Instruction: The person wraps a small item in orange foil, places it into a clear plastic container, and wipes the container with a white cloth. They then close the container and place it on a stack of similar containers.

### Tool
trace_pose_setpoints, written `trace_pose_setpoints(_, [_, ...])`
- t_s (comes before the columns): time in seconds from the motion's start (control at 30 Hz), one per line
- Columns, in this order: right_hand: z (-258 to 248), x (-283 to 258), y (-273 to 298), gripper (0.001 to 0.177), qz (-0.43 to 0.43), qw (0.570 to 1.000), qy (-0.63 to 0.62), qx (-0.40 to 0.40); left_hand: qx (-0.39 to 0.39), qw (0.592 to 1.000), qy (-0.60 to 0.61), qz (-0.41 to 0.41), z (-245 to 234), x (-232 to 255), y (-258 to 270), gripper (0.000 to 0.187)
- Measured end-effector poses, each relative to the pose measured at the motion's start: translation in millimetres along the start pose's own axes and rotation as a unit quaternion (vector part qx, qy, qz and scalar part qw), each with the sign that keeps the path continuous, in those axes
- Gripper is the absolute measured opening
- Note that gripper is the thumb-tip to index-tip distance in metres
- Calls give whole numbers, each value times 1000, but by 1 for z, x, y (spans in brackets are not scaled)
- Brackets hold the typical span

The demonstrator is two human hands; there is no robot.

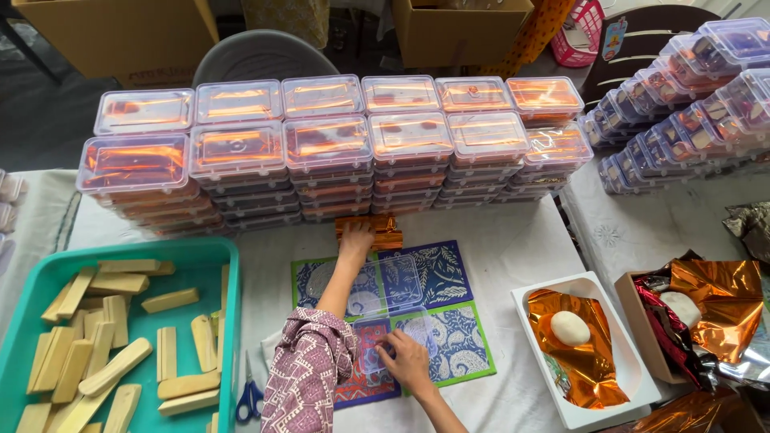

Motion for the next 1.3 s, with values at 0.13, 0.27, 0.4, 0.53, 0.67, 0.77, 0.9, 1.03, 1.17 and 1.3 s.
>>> trace_pose_setpoints(0.13, [1, -2, -1, 12, 9, 1000, -6, -4, -23, 998, 59, -1, 7, 1, 0, 70])
trace_pose_setpoints(0.27, [1, 2, -5, 12, 16, 1000, -2, -12, -12, 1000, 27, -1, 7, 1, 0, 74])
trace_pose_setpoints(0.4, [4, 1, -2, 13, 14, 1000, 2, -14, -25, 997, 38, 56, -5, -3, 4, 64])
trace_pose_setpoints(0.53, [0, -2, -1, 13, 11, 1000, 2, -11, -9, 996, 77, 41, -40, -21, 7, 56])
trace_pose_setpoints(0.67, [-1, 1, 2, 15, 15, 1000, -12, -15, 145, 973, 179, -12, -134, -48, 32, 56])
trace_pose_setpoints(0.77, [13, 21, -1, 19, 29, 998, -53, -21, 214, 928, 278, -124, -183, -64, 70, 54])
trace_pose_setpoints(0.9, [29, 69, -5, 28, 74, 969, -235, -15, 151, 803, 480, -320, -167, -57, 134, 49])
trace_pose_setpoints(1.03, [31, 108, -18, 35, 115, 898, -425, 12, 113, 708, 599, -357, -130, -20, 181, 51])
trace_pose_setpoints(1.17, [2, 72, -22, 40, 105, 834, -540, 39, 94, 617, 681, -383, -113, 14, 210, 52])
trace_pose_setpoints(1.3, [4, 52, -18, 36, 69, 826, -559, 17, 101, 580, 717, -374, -120, 38, 220, 48])
Point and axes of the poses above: each hand's wrist, its own y-axis away from the middle knuckle, its own z-axis out of the palm, x = y × z, the point moved 8 cm from there along -y, towards the middle knuckle, and after that the axes turned 6 degrees about -y, right-handed, at the moved point
